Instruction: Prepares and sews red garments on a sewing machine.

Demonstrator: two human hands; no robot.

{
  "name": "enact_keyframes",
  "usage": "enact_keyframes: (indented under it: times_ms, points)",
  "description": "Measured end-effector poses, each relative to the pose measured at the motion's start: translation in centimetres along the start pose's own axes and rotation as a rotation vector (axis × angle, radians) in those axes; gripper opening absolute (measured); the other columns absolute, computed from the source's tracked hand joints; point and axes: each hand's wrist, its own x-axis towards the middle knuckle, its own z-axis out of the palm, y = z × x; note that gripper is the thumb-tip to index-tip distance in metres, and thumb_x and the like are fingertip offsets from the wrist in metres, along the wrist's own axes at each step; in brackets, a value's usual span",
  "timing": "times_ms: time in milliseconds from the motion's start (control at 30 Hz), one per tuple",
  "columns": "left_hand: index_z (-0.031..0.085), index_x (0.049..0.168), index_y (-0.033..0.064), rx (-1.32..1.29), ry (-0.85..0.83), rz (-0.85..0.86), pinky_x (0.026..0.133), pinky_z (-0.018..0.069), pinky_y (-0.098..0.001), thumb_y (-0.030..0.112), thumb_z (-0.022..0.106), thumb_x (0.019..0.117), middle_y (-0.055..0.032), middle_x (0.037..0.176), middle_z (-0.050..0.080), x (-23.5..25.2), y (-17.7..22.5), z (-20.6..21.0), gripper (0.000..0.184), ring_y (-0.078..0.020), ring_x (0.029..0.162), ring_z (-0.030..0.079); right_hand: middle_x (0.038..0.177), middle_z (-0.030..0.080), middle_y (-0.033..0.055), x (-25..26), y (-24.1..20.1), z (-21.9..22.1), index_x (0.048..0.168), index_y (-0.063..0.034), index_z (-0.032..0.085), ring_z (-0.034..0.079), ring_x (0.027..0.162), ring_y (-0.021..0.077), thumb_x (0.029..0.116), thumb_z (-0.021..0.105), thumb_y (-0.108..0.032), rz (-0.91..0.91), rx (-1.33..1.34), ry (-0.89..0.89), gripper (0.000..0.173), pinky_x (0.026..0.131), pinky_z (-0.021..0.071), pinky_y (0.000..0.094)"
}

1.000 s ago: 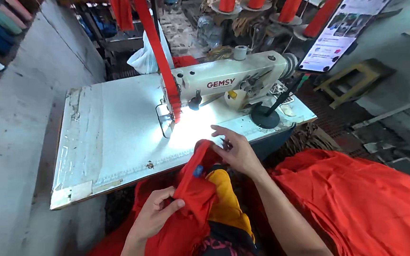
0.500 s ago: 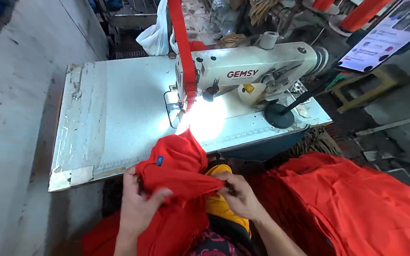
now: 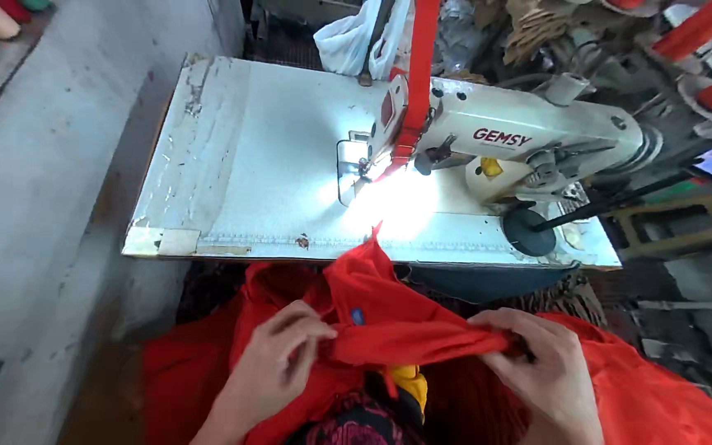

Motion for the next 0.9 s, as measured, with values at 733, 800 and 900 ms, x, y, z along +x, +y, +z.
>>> enact_keyframes:
  times_ms: [733,800,900]
  points:
    - [0.074,0.119,0.0254,-0.877,0.108,-0.09,0.084,0.0534,-0.0097,0.043,0.052,0.104,0.0181,0.107,0.075,-3.1,1.5,-6.2,0.032,0.0112,0.098,0.066,0.1,0.076,0.0137,0.6,2.6,3.2,0.119,-0.0121,0.074,0.073,0.091,0.0362,0.074,0.07,0.002,0.287,-0.195,-0.608,0.047,0.076,0.0565,0.0657]
    - [0.073,0.118,0.027,-0.979,0.275,-0.257,0.087,0.0562,-0.0156,0.041,0.053,0.1036,0.014,0.109,0.075,-2.3,0.6,-4.9,0.029,0.0064,0.1,0.068,0.092,0.076,0.0029,3.3,1.7,3.1,0.122,-0.0157,0.071,0.073,0.079,0.0171,0.077,0.064,-0.007,0.107,0.021,-0.593,0.046,0.067,0.061,0.045]
    - [0.073,0.109,0.0193,-1.154,0.524,-0.59,0.086,0.061,-0.0257,0.032,0.038,0.1094,0.0024,0.103,0.077,-2.0,-0.6,-2.4,0.037,-0.0039,0.097,0.072,0.1,0.074,-0.0071,8.8,-1.6,4.0,0.121,-0.0117,0.07,0.067,0.087,-0.0037,0.0895,0.059,-0.012,-0.029,0.359,-0.357,0.033,0.078,0.059,0.0202]
